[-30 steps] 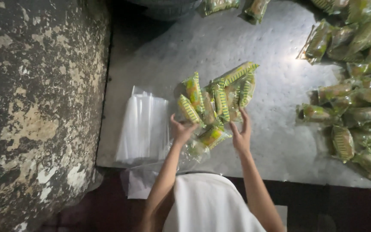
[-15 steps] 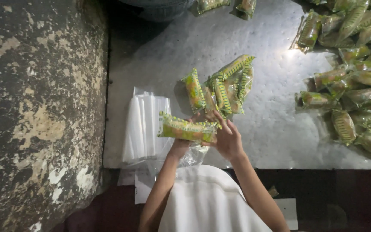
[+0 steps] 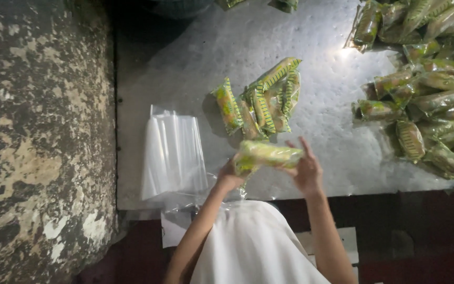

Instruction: Packing individual snack packets into larger plastic bags on a metal table.

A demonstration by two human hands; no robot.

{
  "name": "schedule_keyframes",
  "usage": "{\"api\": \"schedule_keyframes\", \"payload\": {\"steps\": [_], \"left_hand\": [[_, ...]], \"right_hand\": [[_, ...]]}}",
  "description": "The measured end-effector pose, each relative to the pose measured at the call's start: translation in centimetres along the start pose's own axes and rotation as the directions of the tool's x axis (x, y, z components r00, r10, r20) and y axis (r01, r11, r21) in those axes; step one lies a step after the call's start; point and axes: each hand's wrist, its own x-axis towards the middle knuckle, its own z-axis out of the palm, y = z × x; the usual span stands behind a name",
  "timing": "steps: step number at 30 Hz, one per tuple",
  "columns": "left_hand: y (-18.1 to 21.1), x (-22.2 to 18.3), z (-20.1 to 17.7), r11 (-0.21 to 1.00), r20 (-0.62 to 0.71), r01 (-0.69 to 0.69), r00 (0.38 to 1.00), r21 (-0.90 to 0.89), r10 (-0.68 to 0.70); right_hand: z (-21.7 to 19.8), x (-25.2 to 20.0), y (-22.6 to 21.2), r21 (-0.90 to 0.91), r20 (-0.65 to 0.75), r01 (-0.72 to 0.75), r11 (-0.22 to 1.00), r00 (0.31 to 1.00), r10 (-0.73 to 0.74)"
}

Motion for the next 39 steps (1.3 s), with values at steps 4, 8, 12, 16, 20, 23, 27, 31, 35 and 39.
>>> {"api": "schedule_keyframes", "payload": {"steps": [4,8,12,16,20,23,27,31,35,39], "left_hand": [[4.1,-2.0,9.2,-0.185,-0.066,0.082,0.994,0.979,0.092],[-2.8,3.8,6.1,-0.726,0.208,0.1,0.924,0.681,0.322],[-0.5,0.5,6.7,-0.384,0.017,0.024,0.994,0.923,0.104],[3.7,-6.1,9.6,-0.469,0.433,-0.282,0.865,0.837,0.253],[0.2,-4.0,4.9,-0.533,0.535,-0.27,0.723,0.802,0.437],[0.8,-1.4,2.1,-0.829,0.797,-0.206,0.467,0.52,0.384],[8.2,-3.7,8.3,-0.44,0.44,-0.417,0.896,0.795,-0.056],[14.9,-0.1,11.0,-0.138,0.068,-0.03,0.958,0.99,0.279],[15.3,4.0,10.7,0.027,-0.11,0.109,0.905,0.994,0.412],[13.5,7.2,7.8,0.336,-0.104,-0.076,0.868,0.939,0.485]], "right_hand": [[-4.7,-0.9,-4.2,-0.122,-0.14,0.099,0.988,0.983,-0.116],[-4.8,-2.2,-7.7,0.196,-0.172,0.13,0.972,0.98,-0.097],[-3.2,-3.4,-6.1,0.231,-0.201,0.028,0.973,0.979,0.02],[-1.3,-2.4,-0.6,0.088,-0.094,-0.251,0.964,0.961,0.258],[3.9,-2.1,1.8,-0.29,-0.073,-0.395,0.872,0.917,0.392],[1.0,-0.6,2.1,-0.236,-0.127,-0.428,0.872,0.904,0.409],[0.3,-1.6,0.6,-0.3,-0.163,-0.417,0.858,0.908,0.385],[2.0,-2.7,-2.5,-0.423,-0.225,-0.264,0.867,0.957,0.182],[6.6,-3.6,-4.0,-0.669,-0.171,-0.148,0.728,0.984,0.044],[8.8,-3.7,-3.5,-0.868,-0.11,-0.137,0.478,0.99,0.084]]}}
